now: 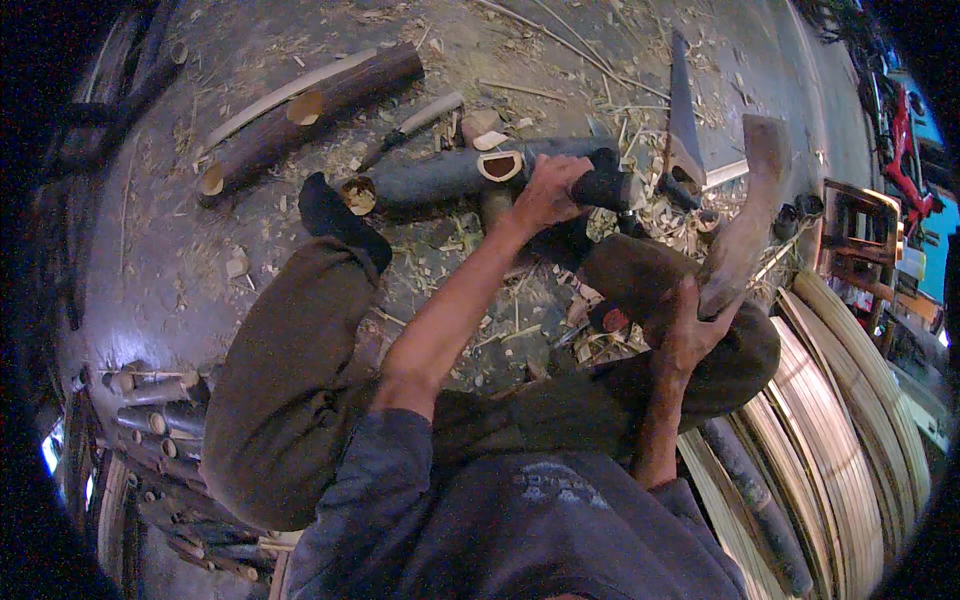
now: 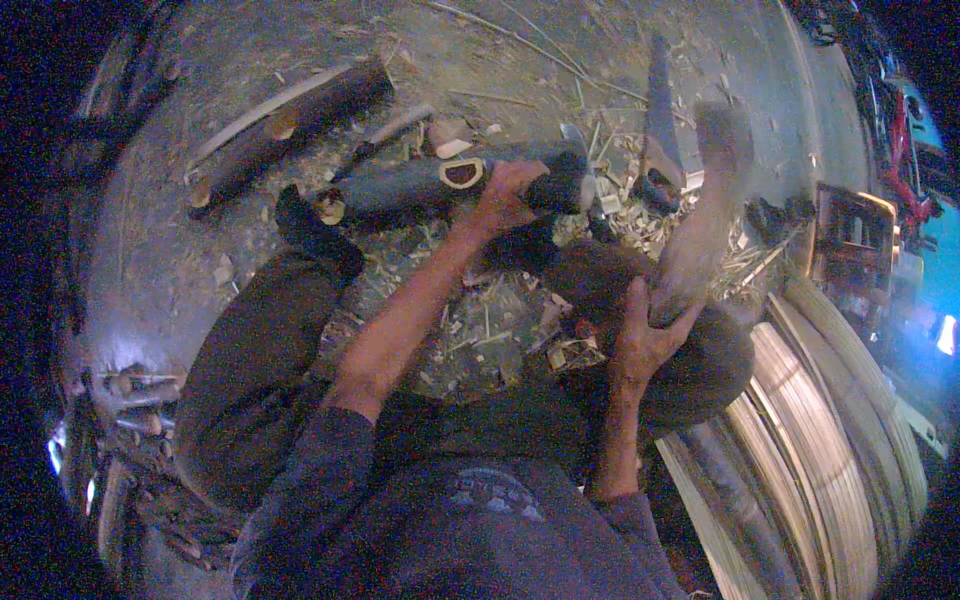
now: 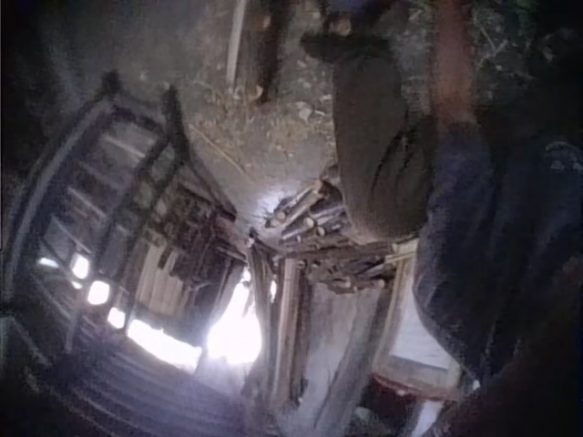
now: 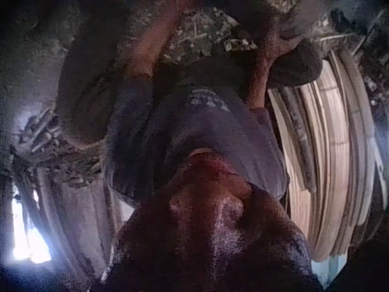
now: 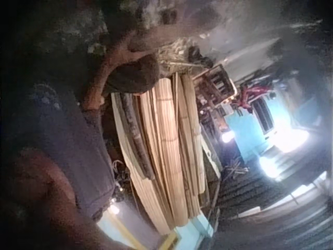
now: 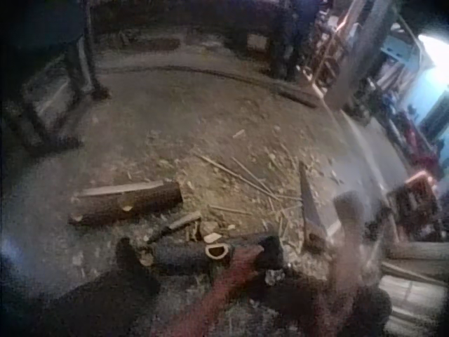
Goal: The person sits on the floor and uses a curved blade to carve and smooth the interior of a bamboo segment. They repeatedly scrape the inner surface, rotate the piece, and clear debris by hand.
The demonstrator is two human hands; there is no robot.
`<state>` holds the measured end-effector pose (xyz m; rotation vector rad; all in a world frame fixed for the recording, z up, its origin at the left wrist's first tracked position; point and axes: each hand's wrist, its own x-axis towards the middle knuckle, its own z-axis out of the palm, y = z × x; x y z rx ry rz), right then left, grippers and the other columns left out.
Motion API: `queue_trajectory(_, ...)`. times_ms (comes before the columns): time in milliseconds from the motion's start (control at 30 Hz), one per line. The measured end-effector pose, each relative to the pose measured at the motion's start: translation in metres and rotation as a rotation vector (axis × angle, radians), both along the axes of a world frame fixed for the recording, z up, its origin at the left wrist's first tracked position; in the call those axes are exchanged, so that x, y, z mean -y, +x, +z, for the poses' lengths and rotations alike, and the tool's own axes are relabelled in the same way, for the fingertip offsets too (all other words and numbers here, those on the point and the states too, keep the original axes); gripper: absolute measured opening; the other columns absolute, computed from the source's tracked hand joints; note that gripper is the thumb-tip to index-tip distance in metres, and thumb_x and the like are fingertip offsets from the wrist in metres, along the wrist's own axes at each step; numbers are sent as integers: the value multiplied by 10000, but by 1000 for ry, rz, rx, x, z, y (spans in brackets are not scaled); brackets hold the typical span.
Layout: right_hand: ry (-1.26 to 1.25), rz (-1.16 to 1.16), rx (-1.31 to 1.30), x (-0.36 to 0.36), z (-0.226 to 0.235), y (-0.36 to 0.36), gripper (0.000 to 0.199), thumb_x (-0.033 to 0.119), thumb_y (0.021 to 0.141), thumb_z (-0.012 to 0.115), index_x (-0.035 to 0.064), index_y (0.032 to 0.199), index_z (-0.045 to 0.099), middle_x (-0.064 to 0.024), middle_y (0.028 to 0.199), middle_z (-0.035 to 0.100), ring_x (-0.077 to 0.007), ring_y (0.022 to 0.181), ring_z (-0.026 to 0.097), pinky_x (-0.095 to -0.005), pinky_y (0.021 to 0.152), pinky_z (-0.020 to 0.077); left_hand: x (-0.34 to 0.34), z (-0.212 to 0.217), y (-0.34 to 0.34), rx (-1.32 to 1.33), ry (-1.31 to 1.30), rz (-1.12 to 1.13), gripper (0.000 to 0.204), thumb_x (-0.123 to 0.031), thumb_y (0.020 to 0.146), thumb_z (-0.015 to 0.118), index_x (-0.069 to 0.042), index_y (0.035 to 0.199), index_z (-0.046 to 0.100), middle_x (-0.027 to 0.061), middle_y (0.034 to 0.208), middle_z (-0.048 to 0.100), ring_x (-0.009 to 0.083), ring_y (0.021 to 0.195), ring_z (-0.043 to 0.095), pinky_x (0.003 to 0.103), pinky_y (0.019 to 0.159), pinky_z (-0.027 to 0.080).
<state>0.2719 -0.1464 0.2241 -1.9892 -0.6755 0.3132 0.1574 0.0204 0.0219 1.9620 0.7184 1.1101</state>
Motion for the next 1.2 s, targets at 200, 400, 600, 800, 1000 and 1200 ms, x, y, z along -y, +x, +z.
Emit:
queue_trajectory(200,88,-134,-58,-7,14,-8,845,146,789,731,-71,1405,195,-227,1319,419,-267,1144,470,-350,923,432,-2,-5,2,-26,-47,-3,495,-262,635,757,-118,1049,527,76,1016,592,294,998,545,458,813,362)
queue_trajectory(400,268,-14,-210,-9,18,3,595,164,792,698,-42,1226,347,-138,1147,525,-246,978,544,-366,809,480,-8,19,-6,-24,-157,21,456,-264,630,759,-109,1001,544,75,982,603,304,973,561,461,807,361)
queue_trajectory(600,84,35,297,-10,-125,-3,605,165,738,748,-43,1219,445,-145,1158,534,-264,1081,507,-357,965,393,-8,12,11,-48,-112,171,446,-270,615,768,-108,969,550,94,916,620,321,940,581,439,759,365)
queue_trajectory(800,29,78,284,-45,-38,14,517,113,752,721,-34,1175,463,-132,1101,534,-219,979,520,-353,879,428,-13,15,2,-111,-242,216,443,-256,601,773,-104,948,544,113,872,627,346,891,594,457,740,383)
queue_trajectory(1000,-117,198,139,-43,-90,-14,420,74,766,672,-23,1133,490,-94,1018,553,-208,859,534,-311,778,452,-18,27,23,-125,-301,189,434,-231,582,777,-111,940,564,128,845,629,357,861,602,447,737,413)
queue_trajectory(1200,-94,212,264,-39,-36,62,504,71,790,619,-25,1245,425,-128,1064,553,-232,927,534,-341,852,443,-17,22,8,-212,-215,300,474,-227,575,776,-133,1007,607,120,879,636,354,886,602,465,772,429)
